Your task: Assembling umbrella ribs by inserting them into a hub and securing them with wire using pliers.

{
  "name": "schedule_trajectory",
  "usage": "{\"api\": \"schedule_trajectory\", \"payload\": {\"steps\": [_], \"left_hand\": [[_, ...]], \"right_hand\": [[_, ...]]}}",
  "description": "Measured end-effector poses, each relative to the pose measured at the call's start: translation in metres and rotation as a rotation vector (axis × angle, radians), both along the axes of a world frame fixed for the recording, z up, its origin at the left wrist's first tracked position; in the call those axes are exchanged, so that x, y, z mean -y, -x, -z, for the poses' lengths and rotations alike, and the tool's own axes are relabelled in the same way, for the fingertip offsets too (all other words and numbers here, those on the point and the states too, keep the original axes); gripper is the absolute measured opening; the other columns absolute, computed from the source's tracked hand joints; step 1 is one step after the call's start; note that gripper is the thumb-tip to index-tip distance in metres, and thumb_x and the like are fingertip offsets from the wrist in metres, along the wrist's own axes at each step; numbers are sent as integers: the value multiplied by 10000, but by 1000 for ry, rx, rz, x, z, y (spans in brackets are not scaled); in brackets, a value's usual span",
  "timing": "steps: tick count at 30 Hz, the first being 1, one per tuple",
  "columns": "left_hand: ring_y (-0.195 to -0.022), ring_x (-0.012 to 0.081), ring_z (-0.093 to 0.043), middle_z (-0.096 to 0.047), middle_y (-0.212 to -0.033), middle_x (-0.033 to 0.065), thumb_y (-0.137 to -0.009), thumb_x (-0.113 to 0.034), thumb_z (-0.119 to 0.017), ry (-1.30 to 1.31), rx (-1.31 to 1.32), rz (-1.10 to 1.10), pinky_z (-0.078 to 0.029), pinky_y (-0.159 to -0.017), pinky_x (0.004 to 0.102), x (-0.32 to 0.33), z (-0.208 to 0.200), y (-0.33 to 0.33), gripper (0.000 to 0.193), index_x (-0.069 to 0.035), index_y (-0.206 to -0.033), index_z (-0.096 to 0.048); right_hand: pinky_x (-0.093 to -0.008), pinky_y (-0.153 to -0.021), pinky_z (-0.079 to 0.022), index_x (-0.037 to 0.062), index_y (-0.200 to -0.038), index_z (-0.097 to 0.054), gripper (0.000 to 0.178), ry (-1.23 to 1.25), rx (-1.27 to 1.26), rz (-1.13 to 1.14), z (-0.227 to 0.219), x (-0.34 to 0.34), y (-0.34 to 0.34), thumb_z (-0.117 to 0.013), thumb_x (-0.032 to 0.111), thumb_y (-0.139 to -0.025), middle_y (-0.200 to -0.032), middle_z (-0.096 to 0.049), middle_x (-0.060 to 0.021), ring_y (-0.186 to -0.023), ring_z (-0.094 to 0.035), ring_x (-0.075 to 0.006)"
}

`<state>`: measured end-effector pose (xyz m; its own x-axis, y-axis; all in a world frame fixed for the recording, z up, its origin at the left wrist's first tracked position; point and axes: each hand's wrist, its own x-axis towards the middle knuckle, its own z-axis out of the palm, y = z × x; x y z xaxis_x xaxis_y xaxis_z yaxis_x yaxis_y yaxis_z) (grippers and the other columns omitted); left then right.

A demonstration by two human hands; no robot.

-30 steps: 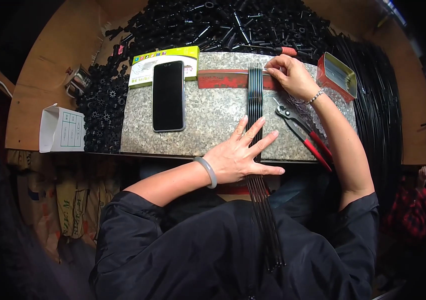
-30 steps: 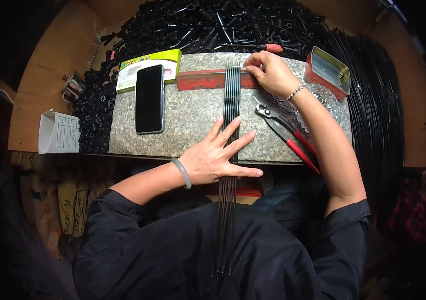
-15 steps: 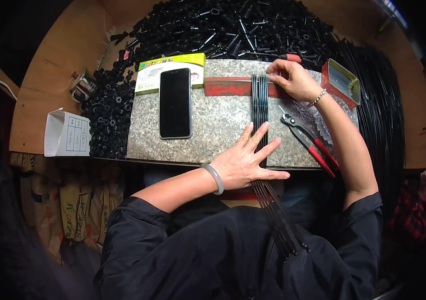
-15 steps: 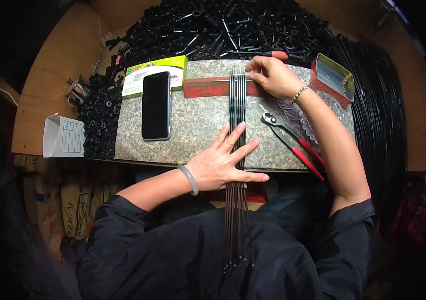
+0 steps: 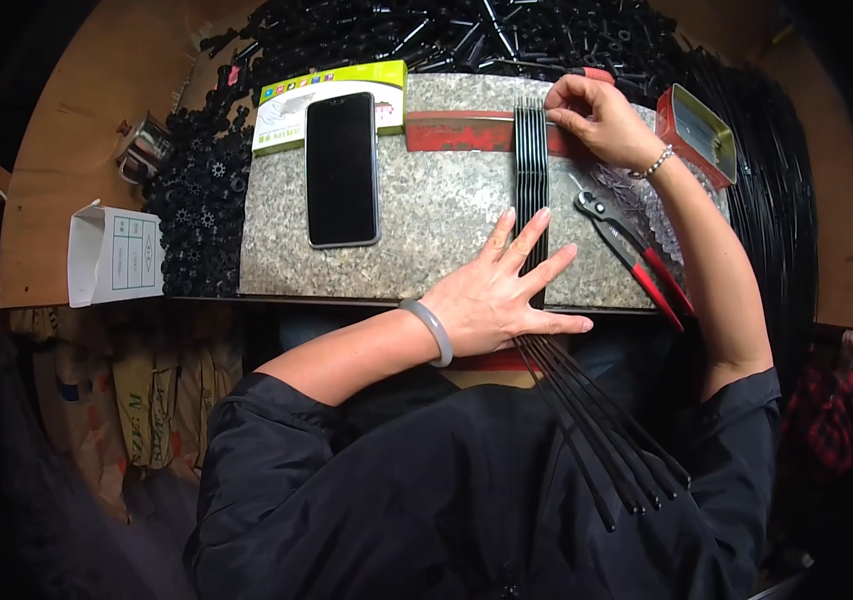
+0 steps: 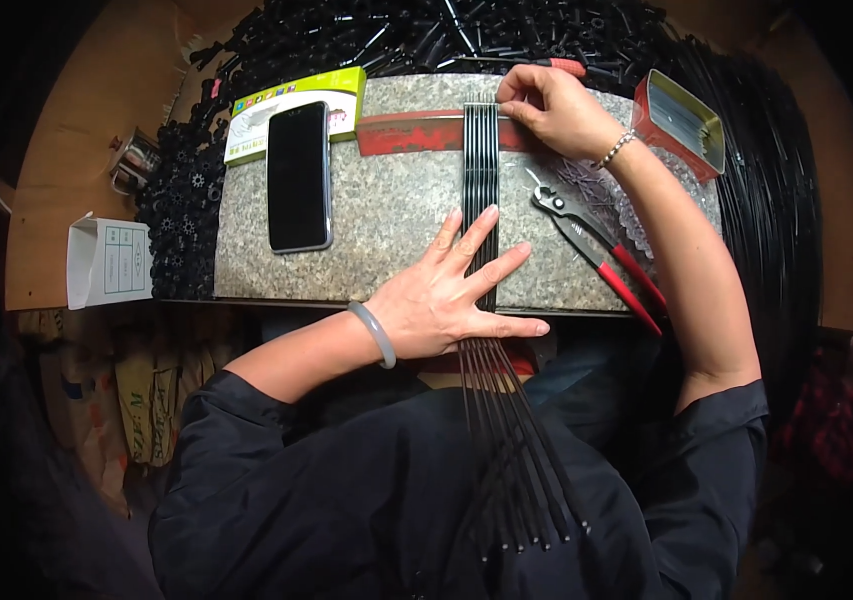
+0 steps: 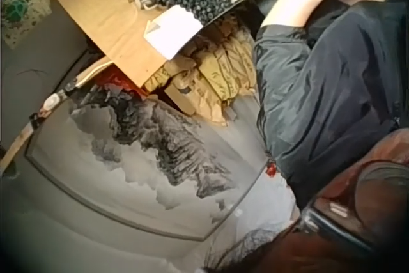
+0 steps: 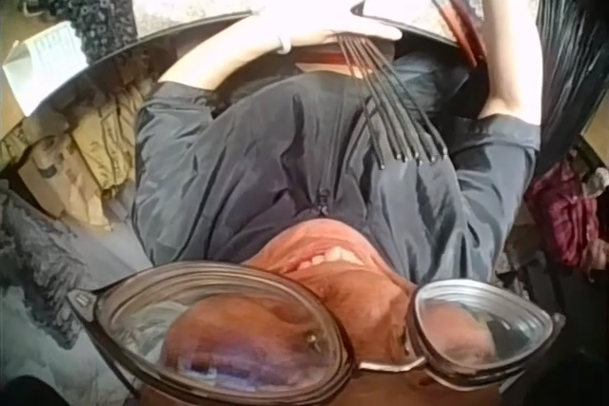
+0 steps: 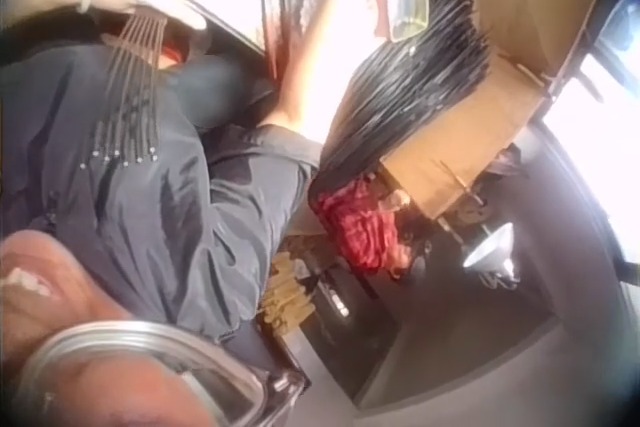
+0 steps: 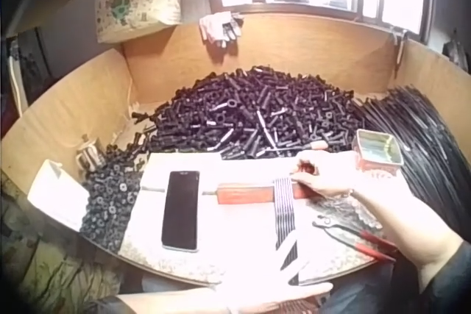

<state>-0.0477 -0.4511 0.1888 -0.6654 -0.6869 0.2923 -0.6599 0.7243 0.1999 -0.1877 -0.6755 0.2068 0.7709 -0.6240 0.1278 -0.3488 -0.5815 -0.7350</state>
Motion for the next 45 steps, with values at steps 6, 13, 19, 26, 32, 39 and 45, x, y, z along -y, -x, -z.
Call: {"api": "schedule_trajectory", "payload": {"steps": [6, 13, 19, 26, 32, 39, 45], "left_hand": [[-1308, 514, -235, -373, -1385, 180, -808, -292, -555, -2, 14, 10, -234, -1020, 659, 0, 1, 0, 535, -474, -1296, -433], [-1314, 515, -227, -332, -1413, 178, -704, -159, -637, -8, -30, -11, -265, -1014, 650, 0, 8, -2, 719, -485, -1305, -416], [-1312, 505, -239, -339, -1406, 178, -694, -167, -653, 2, -50, -11, -272, -1012, 650, -1, 8, 1, 715, -478, -1297, -428], [-1335, 483, -211, -324, -1416, 172, -686, -206, -683, -29, -41, -9, -243, -1029, 646, -3, 8, 0, 747, -482, -1317, -392], [-1329, 477, -224, -359, -1394, 173, -735, -299, -657, 29, 46, -10, -207, -1054, 630, -1, 3, 2, 628, -460, -1299, -433], [-1334, 485, -207, -357, -1400, 177, -737, -315, -660, 3, 70, -9, -232, -1042, 631, -3, 2, -1, 636, -458, -1310, -423], [-1331, 498, -201, -362, -1397, 191, -736, -304, -659, -20, 48, -2, -222, -1040, 639, -2, 0, 1, 636, -449, -1310, -427]], "right_hand": [[-222, -630, -423, 24, -977, -545, 130, 46, -34, -40, -6, 0, -8, -586, 64, -860, -782, -517, 20, -689, -467, -44], [-232, -641, -442, 33, -989, -596, 194, 405, 90, 156, -28, 25, 20, -610, 196, -884, -781, -593, -22, -712, -527, -82], [-293, -661, -493, -15, -889, -671, 214, 246, -555, 457, -26, 87, 147, -696, 167, -778, -761, -676, -115, -676, -631, -171], [-289, -685, -490, 0, -928, -682, 233, 228, -552, 427, -23, 82, 147, -697, 179, -778, -786, -685, -124, -696, -640, -174], [-290, -721, -487, 13, -978, -656, 237, 464, -425, 509, -28, 70, 156, -612, 212, -859, -807, -671, -144, -743, -649, -224], [-280, -721, -478, 30, -1000, -673, 252, 309, -128, 177, -36, 7, 54, -612, 246, -885, -857, -663, -82, -759, -598, -135], [-235, -701, -449, -30, -967, -648, 242, 115, -175, 101, -11, 5, 8, -580, 192, -902, -776, -615, -23, -733, -529, -67]]}}
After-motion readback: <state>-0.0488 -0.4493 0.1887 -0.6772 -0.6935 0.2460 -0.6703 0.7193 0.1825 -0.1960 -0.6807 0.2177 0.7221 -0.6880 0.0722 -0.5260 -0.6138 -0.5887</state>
